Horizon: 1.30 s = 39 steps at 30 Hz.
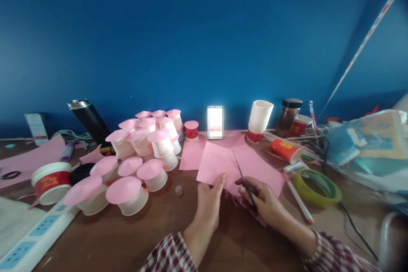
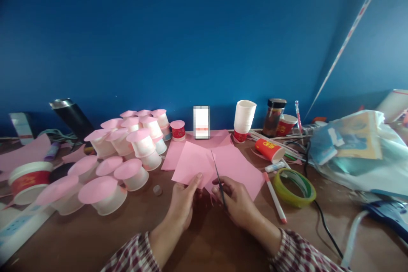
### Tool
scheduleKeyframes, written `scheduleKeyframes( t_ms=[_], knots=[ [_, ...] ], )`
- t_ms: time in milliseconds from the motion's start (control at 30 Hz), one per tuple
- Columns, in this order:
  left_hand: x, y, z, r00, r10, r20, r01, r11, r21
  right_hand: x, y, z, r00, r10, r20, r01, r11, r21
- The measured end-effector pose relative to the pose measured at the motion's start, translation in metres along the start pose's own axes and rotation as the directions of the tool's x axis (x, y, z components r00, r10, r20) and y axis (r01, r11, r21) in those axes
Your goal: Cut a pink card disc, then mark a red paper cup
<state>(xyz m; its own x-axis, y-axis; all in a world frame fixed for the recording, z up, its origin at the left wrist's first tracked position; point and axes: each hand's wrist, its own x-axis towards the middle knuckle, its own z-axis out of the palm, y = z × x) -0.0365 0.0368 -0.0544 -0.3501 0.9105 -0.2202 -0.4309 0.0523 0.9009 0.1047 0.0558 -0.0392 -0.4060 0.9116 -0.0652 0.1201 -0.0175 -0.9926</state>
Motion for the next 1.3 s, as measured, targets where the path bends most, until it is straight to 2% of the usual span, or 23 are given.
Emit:
scheduleKeyframes(
  t_ms=[200,433,967,1300],
  knots=[
    [0.0007,0.0016,0.0026,0.999,-0.029,-0.017,0.03,1.0,0.009,-0.0001,0.0037,-0.0009,1.0,-0.015,0.004,0.015,1.0,0.009],
    [0.0015,0.0017,0.0019,0.999,0.006,-0.043,-0.006,1.0,0.0,-0.0003,-0.0039,0.0014,1.0,0.014,-0.005,-0.013,0.999,0.039],
    [-0.0032,0.0034,0.0018,0.999,-0.008,0.034,0.008,1.0,0.008,0.0022,0.0023,-0.0061,0.999,-0.032,0.027,0.032,0.999,0.009],
    [-0.0016,0.0014,0.0008,1.0,-0.014,0.007,0.014,0.999,0.035,0.0012,-0.0004,-0.0079,1.0,-0.015,0.019,0.015,1.0,-0.014]
  ],
)
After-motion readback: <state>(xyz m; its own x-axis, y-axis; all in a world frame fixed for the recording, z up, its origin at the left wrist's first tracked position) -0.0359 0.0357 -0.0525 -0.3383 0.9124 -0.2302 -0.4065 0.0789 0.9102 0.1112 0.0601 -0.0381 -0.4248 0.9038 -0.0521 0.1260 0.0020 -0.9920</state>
